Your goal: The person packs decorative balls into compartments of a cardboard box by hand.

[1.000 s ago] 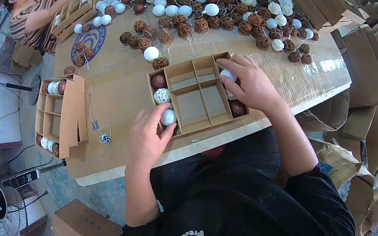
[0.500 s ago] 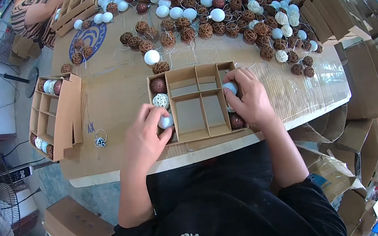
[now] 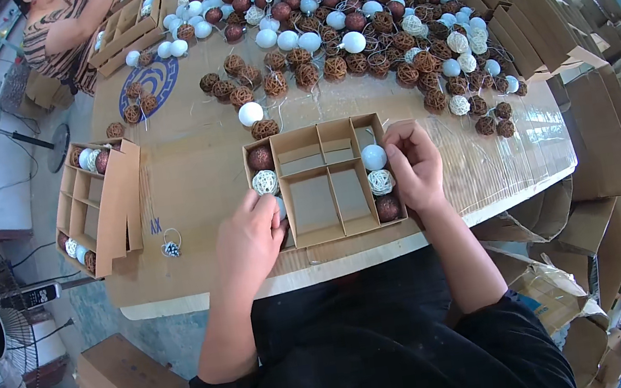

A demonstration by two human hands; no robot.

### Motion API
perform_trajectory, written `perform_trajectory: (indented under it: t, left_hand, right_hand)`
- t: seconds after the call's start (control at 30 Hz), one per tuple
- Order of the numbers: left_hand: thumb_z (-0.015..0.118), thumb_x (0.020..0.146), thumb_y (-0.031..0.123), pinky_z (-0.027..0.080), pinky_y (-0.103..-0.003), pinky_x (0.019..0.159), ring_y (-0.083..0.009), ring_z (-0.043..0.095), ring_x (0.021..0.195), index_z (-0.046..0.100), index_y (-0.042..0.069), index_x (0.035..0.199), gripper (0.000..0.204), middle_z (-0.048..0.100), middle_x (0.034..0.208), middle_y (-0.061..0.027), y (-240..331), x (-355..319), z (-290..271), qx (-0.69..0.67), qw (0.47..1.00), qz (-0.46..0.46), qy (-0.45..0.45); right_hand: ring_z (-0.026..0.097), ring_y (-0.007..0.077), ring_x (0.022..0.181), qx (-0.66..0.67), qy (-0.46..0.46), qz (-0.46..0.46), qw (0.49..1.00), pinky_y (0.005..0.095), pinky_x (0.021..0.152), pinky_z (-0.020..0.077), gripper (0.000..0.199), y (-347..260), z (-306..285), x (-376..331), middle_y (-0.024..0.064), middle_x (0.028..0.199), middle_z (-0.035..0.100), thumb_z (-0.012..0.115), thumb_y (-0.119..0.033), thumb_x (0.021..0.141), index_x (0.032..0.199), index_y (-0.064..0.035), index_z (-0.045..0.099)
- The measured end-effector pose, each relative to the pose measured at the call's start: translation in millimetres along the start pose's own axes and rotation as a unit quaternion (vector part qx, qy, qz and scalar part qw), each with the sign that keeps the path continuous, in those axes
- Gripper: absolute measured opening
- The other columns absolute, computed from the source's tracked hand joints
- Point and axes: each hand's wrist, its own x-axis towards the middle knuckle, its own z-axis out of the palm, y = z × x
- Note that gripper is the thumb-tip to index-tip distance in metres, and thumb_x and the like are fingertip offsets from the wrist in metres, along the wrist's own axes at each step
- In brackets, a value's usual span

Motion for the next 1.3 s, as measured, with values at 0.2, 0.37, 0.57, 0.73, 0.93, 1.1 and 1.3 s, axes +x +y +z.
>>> perform_trajectory:
  t: [0.2, 0.37, 0.57, 0.73, 0.93, 1.1, 1.3]
  left_hand:
    - [0.079, 0.081, 0.007, 0.051, -0.040, 0.064, -0.0250, 0.065, 0.071, 0.057, 0.006, 0.091, 0.024, 0.061, 0.087, -0.0068, 3, 9, -31, 0.008, 0.995, 0.012, -0.097]
    - [0.074, 0.092, 0.022, 0.053, -0.043, 0.073, -0.0324, 0.068, 0.083, 0.062, 0.005, 0.100, 0.022, 0.067, 0.094, -0.0137, 25, 77, -68, 0.028, 0.995, 0.057, -0.071]
    - [0.071, 0.094, 0.025, 0.054, -0.045, 0.083, -0.0342, 0.067, 0.095, 0.064, 0.004, 0.108, 0.026, 0.068, 0.105, -0.0166, 9, 236, -47, 0.161, 0.970, 0.154, 0.095]
    - [0.072, 0.093, 0.034, 0.057, -0.050, 0.085, -0.0401, 0.066, 0.103, 0.063, 0.005, 0.111, 0.035, 0.066, 0.112, -0.0183, -10, 339, 2, 0.293, 0.914, 0.186, 0.209]
    - [0.061, 0.094, 0.018, 0.059, -0.052, 0.087, -0.0399, 0.070, 0.109, 0.070, 0.003, 0.113, 0.026, 0.070, 0.120, -0.0208, -14, 374, 17, 0.287, 0.947, 0.081, 0.122]
    - [0.070, 0.095, 0.033, 0.058, -0.051, 0.084, -0.0396, 0.070, 0.101, 0.067, 0.003, 0.107, 0.033, 0.072, 0.109, -0.0192, -4, 366, 2, 0.248, 0.962, 0.083, 0.084]
    - [0.072, 0.094, 0.035, 0.056, -0.049, 0.089, -0.0388, 0.068, 0.104, 0.067, 0.010, 0.121, 0.036, 0.063, 0.121, -0.0187, -17, 350, -28, 0.246, 0.953, 0.138, 0.114]
  right_hand:
    - [0.052, 0.0046, 0.071, 0.010, 0.041, 0.072, 0.997, 0.0220, 0.066, 0.0440, 0.009, -5, 6, 3, -0.0008, 0.084, 0.060, 0.064, -0.003, 0.096, 0.104, -0.0011, 0.060]
    - [0.055, 0.0039, 0.072, -0.025, 0.062, 0.111, 0.992, 0.0228, 0.064, 0.0452, 0.011, -15, -1, 5, -0.0003, 0.084, 0.062, 0.068, -0.008, 0.097, 0.103, -0.0001, 0.061]
    - [0.055, 0.0046, 0.069, -0.046, 0.045, 0.118, 0.991, 0.0239, 0.063, 0.0458, 0.012, -14, -1, 11, 0.0010, 0.079, 0.062, 0.068, -0.010, 0.098, 0.101, 0.0002, 0.062]
    - [0.052, 0.0034, 0.068, 0.019, 0.072, 0.126, 0.989, 0.0224, 0.062, 0.0444, 0.008, -8, 1, 9, -0.0012, 0.079, 0.060, 0.065, -0.007, 0.098, 0.098, -0.0001, 0.062]
    - [0.051, 0.0041, 0.067, -0.024, 0.062, 0.118, 0.991, 0.0236, 0.061, 0.0438, 0.006, -13, 7, 13, 0.0002, 0.076, 0.060, 0.063, -0.006, 0.097, 0.098, -0.0003, 0.063]
    - [0.051, 0.0050, 0.063, -0.075, 0.051, 0.120, 0.989, 0.0246, 0.059, 0.0437, 0.007, -9, 0, 11, 0.0007, 0.072, 0.059, 0.065, -0.008, 0.096, 0.096, -0.0008, 0.063]
    - [0.053, 0.0068, 0.066, -0.073, 0.060, 0.104, 0.990, 0.0260, 0.062, 0.0461, 0.007, -11, -2, 11, 0.0019, 0.075, 0.061, 0.065, -0.009, 0.096, 0.096, -0.0014, 0.064]
